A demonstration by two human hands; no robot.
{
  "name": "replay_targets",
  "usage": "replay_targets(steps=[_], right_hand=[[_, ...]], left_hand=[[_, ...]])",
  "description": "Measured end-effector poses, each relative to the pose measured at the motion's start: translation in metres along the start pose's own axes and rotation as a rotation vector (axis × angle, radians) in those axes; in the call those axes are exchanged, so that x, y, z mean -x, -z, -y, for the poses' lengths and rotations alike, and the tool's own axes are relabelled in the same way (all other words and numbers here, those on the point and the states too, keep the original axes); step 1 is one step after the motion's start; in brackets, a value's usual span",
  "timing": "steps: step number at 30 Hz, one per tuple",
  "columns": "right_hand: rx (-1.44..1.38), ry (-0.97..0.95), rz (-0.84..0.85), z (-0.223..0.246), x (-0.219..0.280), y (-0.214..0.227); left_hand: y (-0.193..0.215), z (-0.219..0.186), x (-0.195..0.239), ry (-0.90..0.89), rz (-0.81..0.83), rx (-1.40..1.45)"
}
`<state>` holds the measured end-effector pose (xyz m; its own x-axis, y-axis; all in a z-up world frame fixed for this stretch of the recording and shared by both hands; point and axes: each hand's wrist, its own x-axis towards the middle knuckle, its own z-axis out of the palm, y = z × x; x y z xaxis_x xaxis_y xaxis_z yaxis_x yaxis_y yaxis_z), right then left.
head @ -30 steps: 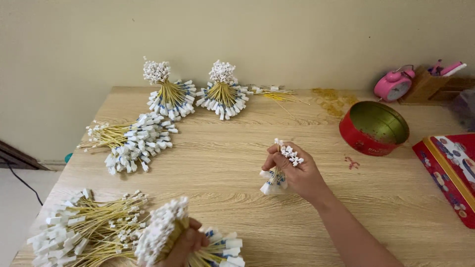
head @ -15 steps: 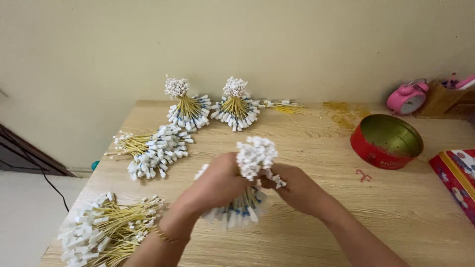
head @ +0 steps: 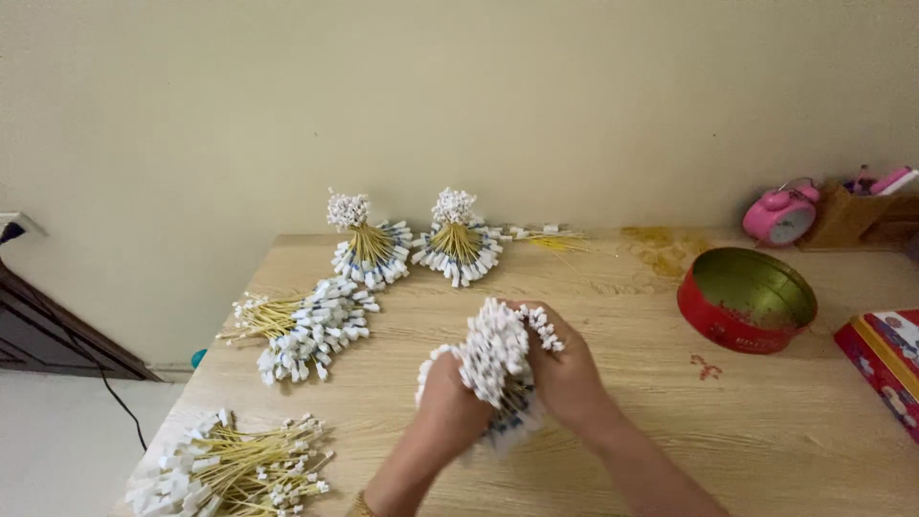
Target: The person is gathering individual yellow wires with white connectors into a bunch and securing it with a rubber band.
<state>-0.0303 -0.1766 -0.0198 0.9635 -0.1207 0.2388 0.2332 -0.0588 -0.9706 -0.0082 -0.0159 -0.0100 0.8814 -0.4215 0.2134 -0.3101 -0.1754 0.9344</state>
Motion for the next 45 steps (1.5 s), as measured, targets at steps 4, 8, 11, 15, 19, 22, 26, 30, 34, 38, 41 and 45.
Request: replay_targets(steps=[4, 8, 11, 15, 19, 22, 26, 30, 34, 38, 41, 45], right_hand=[[-0.263, 0.041, 0.023, -0.02, 0.004, -0.013], [-0.52, 0.012, 0.1, -0.023, 0.011, -0.015], [-0.348, 0.043, 0.12, -0.023, 0.009, -0.017], [-0.22, 0.05, 0.122, -0.035, 0.009, -0.018], [-0.463, -0.14, 0.064, -0.04, 0.008, -0.017], [-0.575, -0.272, 0.033, -0.009, 0.008, -0.005], [0.202, -0.142, 0.006, 0.043, 0.009, 0.036], [0.191, 0.169, 0.039, 0.054, -0.003, 0.07], [0.37, 0.259, 0.259, 0.037, -0.005, 0.059], [0.547, 0.24, 0.453, 0.028, 0.0, 0.059], [0.555, 0.32, 0.317, 0.047, 0.004, 0.082], [0.621, 0.443, 0.219, 0.025, 0.018, 0.069]], left_hand=[[-0.012, 0.001, 0.008, -0.003, -0.025, -0.199], [-0.017, 0.02, 0.013, -0.508, -0.067, -0.331], [-0.023, 0.018, 0.018, -0.292, -0.1, -0.216], [-0.035, 0.034, 0.014, -0.515, -0.264, -0.556], [-0.035, 0.053, 0.011, -0.196, -0.223, -0.028], [-0.031, 0.056, 0.007, -0.386, -0.139, -0.426], [-0.023, 0.069, 0.0, 0.36, -0.164, 0.635], [-0.022, 0.047, 0.004, 0.397, 0.033, 0.741], [-0.038, 0.038, 0.009, 0.501, 0.242, 0.783], [-0.061, 0.066, 0.011, 0.294, 0.414, 0.542], [-0.058, 0.033, 0.007, 0.56, 0.347, 0.511], [-0.074, 0.031, -0.003, 0.618, 0.281, 0.533]])
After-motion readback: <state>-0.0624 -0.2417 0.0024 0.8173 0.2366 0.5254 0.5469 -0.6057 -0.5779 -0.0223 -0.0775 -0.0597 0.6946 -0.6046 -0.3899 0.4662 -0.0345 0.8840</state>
